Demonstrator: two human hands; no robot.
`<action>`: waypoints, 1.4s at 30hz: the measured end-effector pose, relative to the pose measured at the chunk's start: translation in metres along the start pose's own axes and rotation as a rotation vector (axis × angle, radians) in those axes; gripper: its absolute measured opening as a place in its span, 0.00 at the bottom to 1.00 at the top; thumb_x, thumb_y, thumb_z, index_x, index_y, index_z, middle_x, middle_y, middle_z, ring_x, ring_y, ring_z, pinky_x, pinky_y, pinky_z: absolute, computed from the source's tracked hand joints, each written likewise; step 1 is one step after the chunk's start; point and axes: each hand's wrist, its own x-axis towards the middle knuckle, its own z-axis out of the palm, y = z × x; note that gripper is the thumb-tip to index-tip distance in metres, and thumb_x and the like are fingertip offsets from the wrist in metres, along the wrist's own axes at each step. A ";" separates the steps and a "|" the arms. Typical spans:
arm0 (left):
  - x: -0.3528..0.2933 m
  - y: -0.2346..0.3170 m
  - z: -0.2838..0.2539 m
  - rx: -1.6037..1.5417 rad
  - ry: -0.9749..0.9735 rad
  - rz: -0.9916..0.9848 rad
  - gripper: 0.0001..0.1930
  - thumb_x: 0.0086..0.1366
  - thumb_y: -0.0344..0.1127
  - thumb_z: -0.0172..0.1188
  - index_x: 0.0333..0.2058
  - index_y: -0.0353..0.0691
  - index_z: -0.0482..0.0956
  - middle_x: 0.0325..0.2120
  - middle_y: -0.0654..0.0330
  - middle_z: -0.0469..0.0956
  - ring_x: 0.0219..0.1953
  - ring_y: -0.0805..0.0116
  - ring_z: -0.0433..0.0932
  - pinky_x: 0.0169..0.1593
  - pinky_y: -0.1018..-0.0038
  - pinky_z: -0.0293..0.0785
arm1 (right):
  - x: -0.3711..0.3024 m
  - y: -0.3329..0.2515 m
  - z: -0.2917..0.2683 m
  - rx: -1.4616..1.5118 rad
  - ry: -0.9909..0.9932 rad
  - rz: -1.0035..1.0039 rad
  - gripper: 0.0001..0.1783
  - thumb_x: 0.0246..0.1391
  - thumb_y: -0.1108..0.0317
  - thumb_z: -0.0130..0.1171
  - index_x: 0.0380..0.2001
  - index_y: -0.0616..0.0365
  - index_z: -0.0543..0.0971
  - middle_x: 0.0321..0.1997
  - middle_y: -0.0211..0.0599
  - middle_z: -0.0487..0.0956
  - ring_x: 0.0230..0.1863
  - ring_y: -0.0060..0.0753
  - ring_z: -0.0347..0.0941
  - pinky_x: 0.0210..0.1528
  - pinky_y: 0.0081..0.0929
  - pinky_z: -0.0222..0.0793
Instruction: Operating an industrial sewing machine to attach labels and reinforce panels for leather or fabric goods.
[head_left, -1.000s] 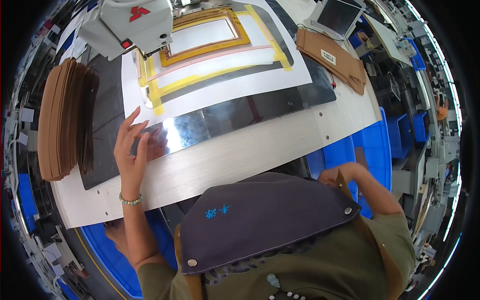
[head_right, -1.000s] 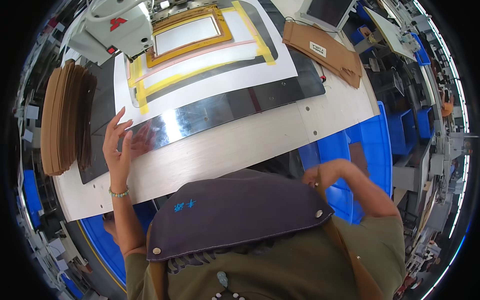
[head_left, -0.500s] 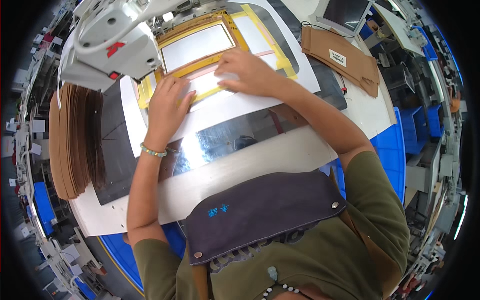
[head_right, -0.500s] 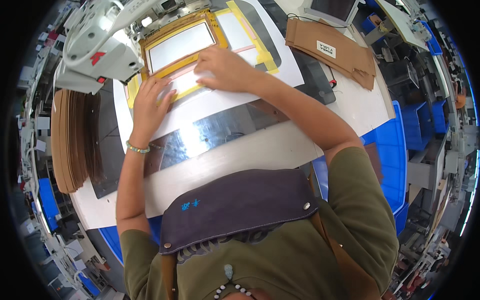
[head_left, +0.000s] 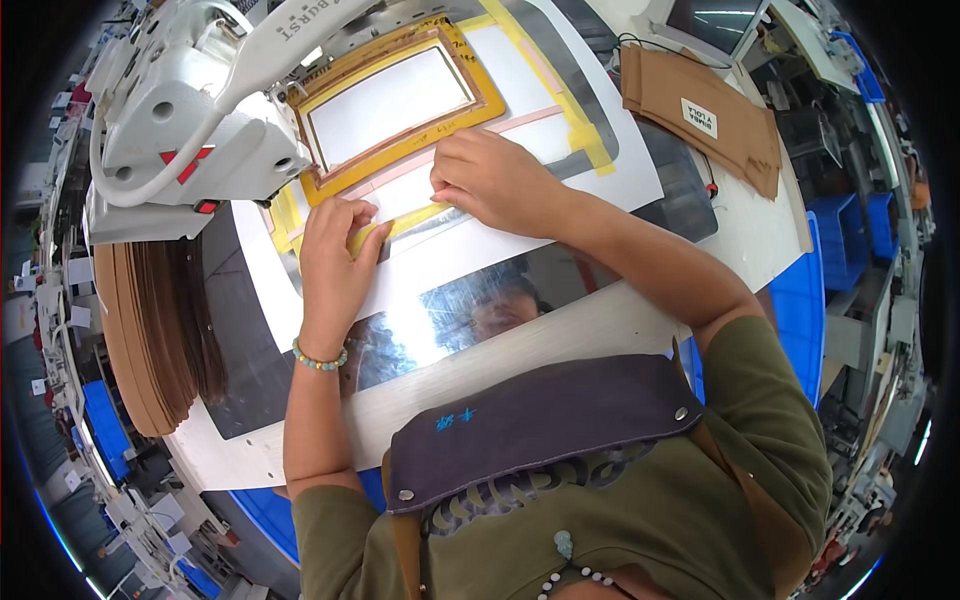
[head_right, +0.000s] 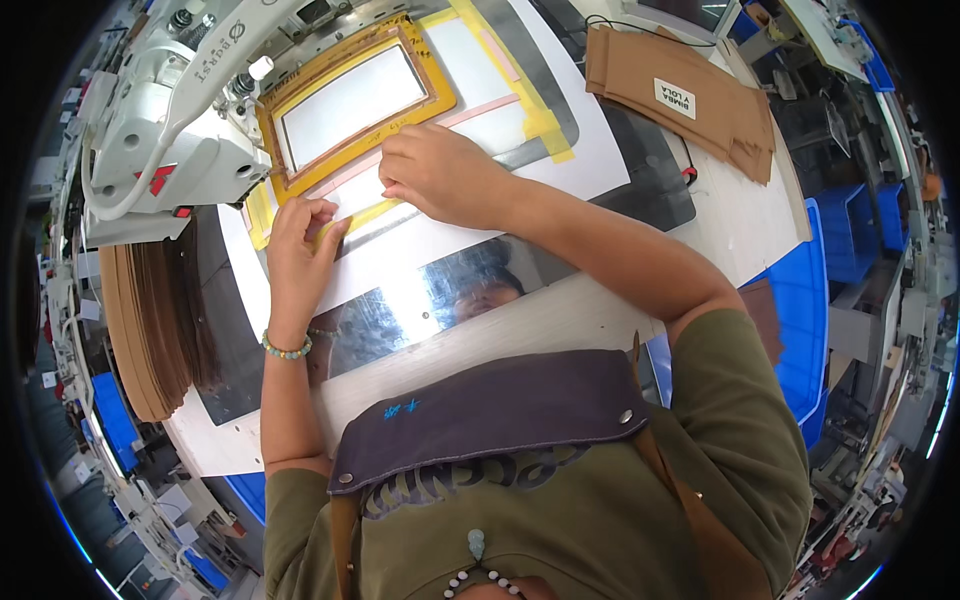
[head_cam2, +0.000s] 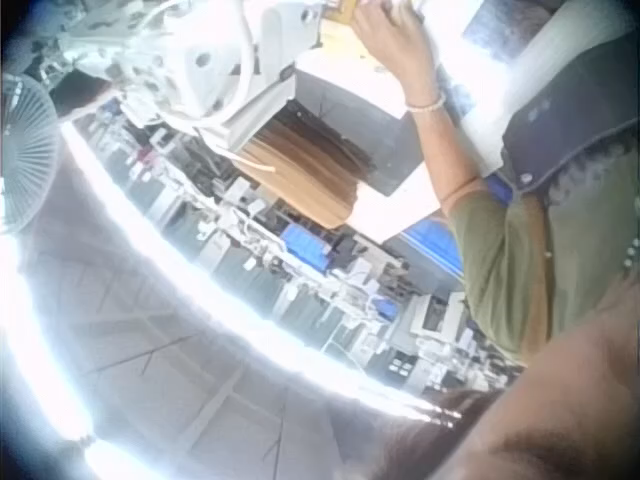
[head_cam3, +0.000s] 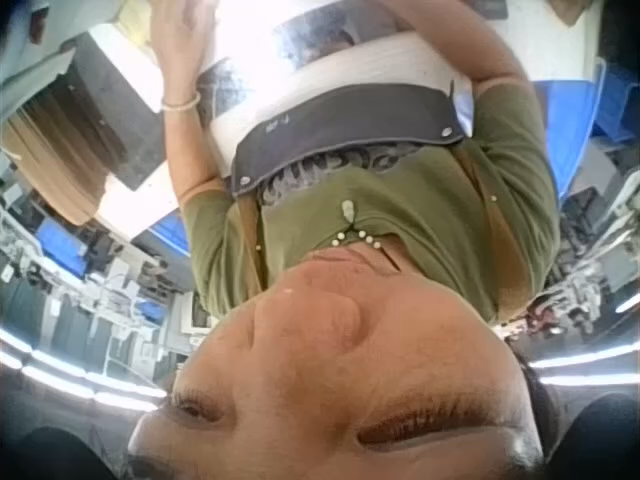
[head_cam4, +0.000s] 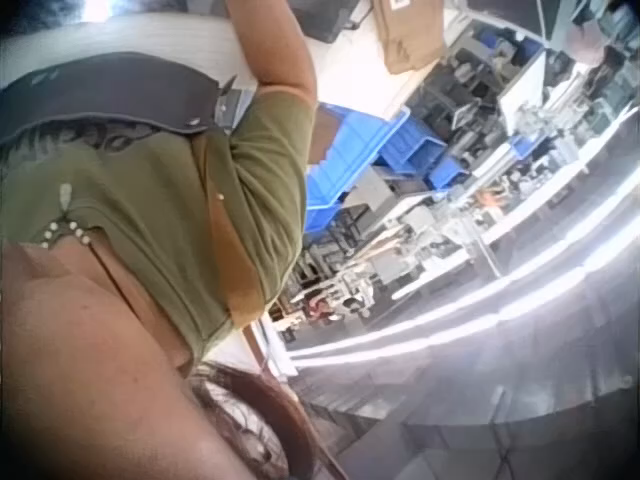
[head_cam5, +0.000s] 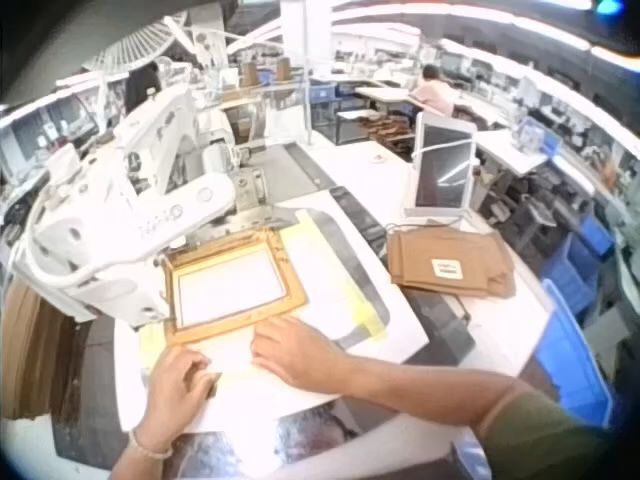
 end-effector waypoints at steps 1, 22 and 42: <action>0.000 0.000 -0.001 -0.002 0.003 -0.006 0.13 0.60 0.24 0.74 0.42 0.33 0.81 0.37 0.54 0.78 0.43 0.55 0.80 0.48 0.63 0.76 | 0.000 0.000 0.002 -0.007 -0.010 0.000 0.08 0.63 0.66 0.68 0.37 0.58 0.80 0.41 0.38 0.78 0.47 0.45 0.75 0.52 0.41 0.72; 0.001 -0.004 0.001 0.436 0.115 0.439 0.09 0.61 0.25 0.71 0.40 0.37 0.83 0.33 0.58 0.77 0.35 0.58 0.80 0.37 0.64 0.79 | 0.002 -0.002 -0.004 -0.014 0.008 0.027 0.18 0.66 0.63 0.67 0.54 0.61 0.83 0.57 0.43 0.82 0.62 0.47 0.75 0.64 0.41 0.73; -0.009 -0.058 -0.056 0.522 -0.140 0.121 0.31 0.71 0.45 0.68 0.67 0.35 0.77 0.75 0.44 0.66 0.76 0.35 0.62 0.77 0.47 0.58 | 0.135 0.052 -0.026 -0.064 -0.307 0.223 0.11 0.59 0.69 0.65 0.42 0.57 0.91 0.43 0.43 0.91 0.45 0.47 0.87 0.52 0.41 0.81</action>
